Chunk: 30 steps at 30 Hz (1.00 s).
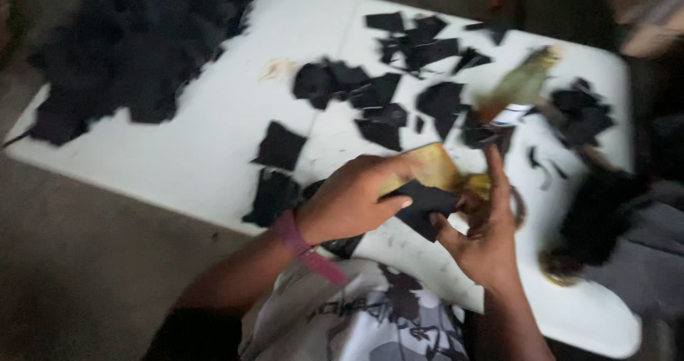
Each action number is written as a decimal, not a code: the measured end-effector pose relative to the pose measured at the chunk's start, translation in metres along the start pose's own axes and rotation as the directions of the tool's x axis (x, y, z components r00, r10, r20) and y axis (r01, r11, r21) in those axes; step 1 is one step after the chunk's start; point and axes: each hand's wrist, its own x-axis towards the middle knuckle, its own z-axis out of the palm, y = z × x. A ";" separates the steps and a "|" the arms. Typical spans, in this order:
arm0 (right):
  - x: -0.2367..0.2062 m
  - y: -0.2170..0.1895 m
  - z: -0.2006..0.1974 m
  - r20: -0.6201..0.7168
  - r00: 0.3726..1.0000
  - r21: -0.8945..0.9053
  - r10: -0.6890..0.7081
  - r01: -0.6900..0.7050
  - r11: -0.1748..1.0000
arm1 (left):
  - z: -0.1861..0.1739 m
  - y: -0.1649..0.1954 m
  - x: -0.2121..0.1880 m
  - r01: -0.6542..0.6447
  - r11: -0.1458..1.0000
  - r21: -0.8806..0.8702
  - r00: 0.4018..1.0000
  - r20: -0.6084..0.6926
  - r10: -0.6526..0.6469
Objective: The person repeatedly picks up black fabric pieces, places them on a wooden block, and cuts them with shears. They handle the pieces one at a time, occasionally adjusting the pile and the shears on the table. The workspace includes a bottle and a jar alongside the fabric.
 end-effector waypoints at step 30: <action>-0.054 0.050 -0.045 -0.120 0.988 -0.159 -0.093 0.073 0.985 | -0.107 -0.078 -0.168 0.308 0.811 0.497 0.912 0.087 -0.400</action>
